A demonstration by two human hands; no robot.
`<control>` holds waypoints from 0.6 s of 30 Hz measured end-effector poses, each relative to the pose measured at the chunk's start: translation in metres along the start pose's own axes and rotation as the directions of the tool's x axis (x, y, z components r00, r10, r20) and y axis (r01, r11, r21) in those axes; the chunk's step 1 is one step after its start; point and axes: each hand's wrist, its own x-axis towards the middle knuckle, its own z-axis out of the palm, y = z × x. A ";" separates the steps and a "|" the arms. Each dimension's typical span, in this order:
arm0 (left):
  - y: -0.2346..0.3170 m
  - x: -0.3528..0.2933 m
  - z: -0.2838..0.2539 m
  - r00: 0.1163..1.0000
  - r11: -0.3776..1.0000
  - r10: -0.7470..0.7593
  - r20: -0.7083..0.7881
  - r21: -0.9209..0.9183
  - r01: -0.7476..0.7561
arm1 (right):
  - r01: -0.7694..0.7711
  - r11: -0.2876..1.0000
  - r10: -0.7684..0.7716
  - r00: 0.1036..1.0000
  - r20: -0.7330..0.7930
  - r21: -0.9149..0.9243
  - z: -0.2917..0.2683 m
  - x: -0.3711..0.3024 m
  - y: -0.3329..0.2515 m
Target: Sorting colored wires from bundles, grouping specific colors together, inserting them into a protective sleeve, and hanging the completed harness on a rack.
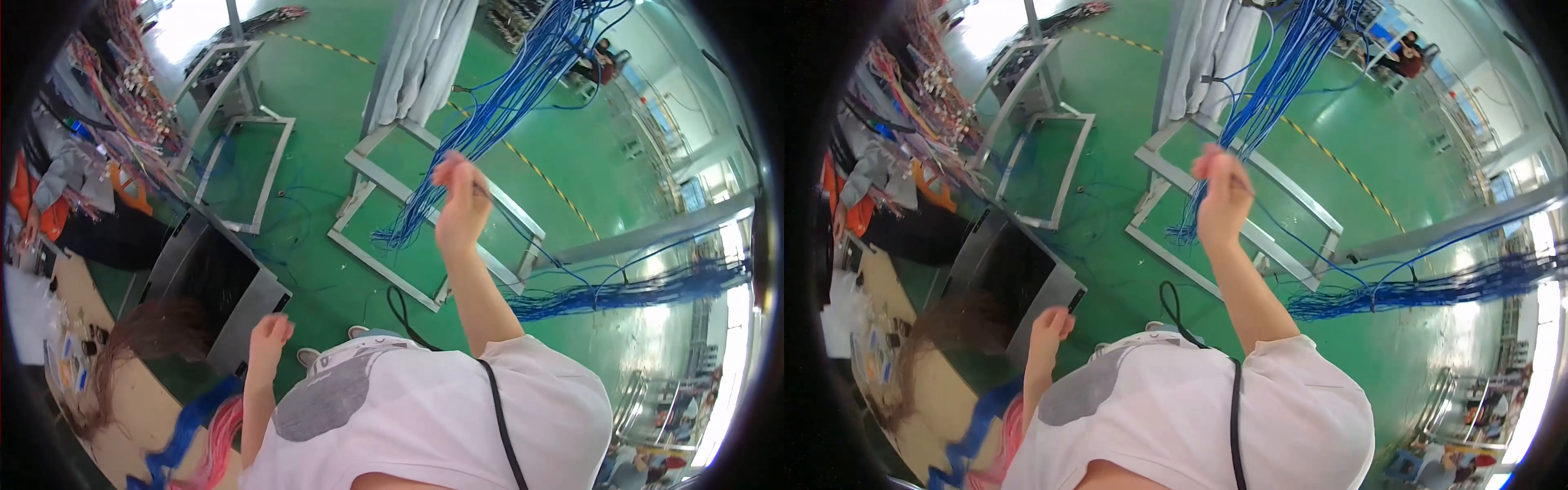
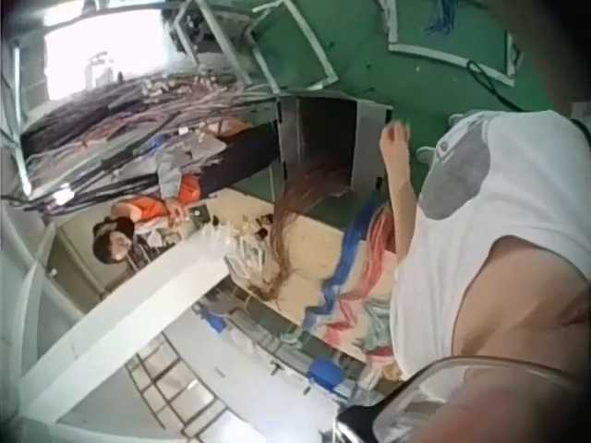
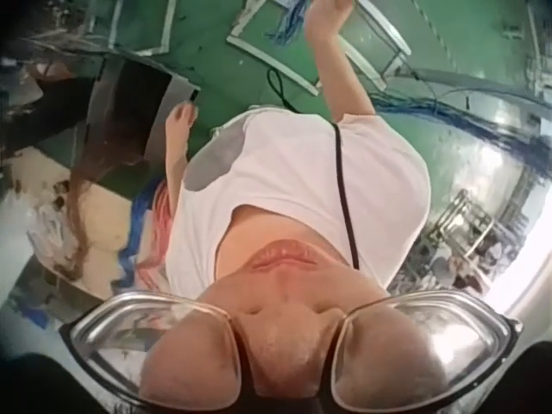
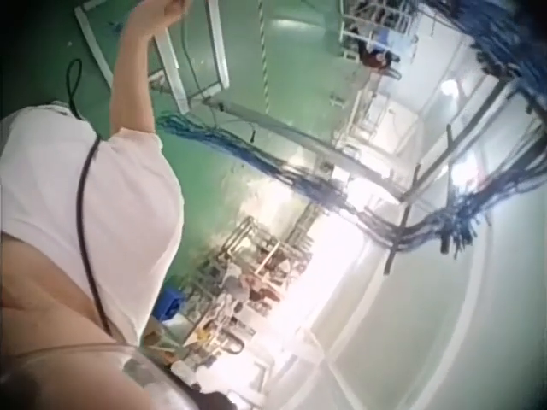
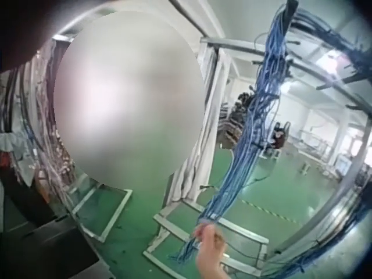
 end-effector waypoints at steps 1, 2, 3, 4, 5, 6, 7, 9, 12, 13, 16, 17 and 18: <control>0.016 0.005 0.020 0.996 0.997 0.075 0.047 -0.006 -0.075 | -0.089 0.993 0.099 0.984 0.145 -0.074 0.005 -0.011 -0.006; 0.044 0.008 0.046 0.984 0.989 0.147 0.097 -0.017 -0.146 | -0.158 0.982 0.184 0.934 0.306 -0.107 0.007 -0.025 -0.015; 0.065 0.012 0.066 0.968 0.975 0.215 0.127 -0.075 -0.207 | -0.213 0.967 0.254 0.854 0.454 -0.141 0.010 -0.037 -0.019; 0.085 0.015 0.085 0.944 0.953 0.292 0.151 -0.133 -0.274 | -0.239 0.965 0.261 0.817 0.515 -0.110 0.010 -0.049 -0.011; 0.103 0.018 0.105 0.893 0.900 0.421 0.159 -0.194 -0.389 | -0.262 0.961 0.267 0.779 0.568 -0.093 0.004 -0.057 0.000; 0.120 0.017 0.120 0.826 0.830 0.543 0.153 -0.252 -0.499 | -0.271 0.959 0.269 0.765 0.585 -0.087 0.000 -0.063 0.005; 0.136 0.015 0.130 0.829 0.829 0.542 0.137 -0.250 -0.501 | -0.240 0.963 0.263 0.727 0.634 -0.124 -0.005 -0.066 0.009; 0.163 0.008 0.141 0.828 0.860 0.509 0.234 -0.175 -0.479 | -0.354 0.921 0.369 0.652 0.662 -0.164 -0.012 -0.070 0.010; 0.176 0.008 0.149 0.845 0.880 0.464 0.265 -0.026 -0.475 | -0.502 0.864 0.409 0.665 0.625 -0.032 -0.009 -0.058 -0.004; 0.170 0.015 0.145 0.791 0.811 0.584 0.181 -0.086 -0.579 | -0.588 0.804 0.413 0.658 0.629 0.087 -0.015 -0.056 0.003; 0.178 0.005 0.134 0.843 0.799 0.535 0.050 -0.353 -0.486 | -0.741 0.596 0.641 0.671 0.371 0.310 -0.033 -0.041 -0.012; 0.177 0.004 0.126 0.843 0.794 0.536 0.053 -0.371 -0.482 | -0.731 0.607 0.636 0.682 0.360 0.311 -0.040 -0.037 -0.016; 0.175 0.004 0.120 0.842 0.786 0.538 0.046 -0.387 -0.481 | -0.702 0.631 0.608 0.712 0.353 0.330 -0.047 -0.034 -0.024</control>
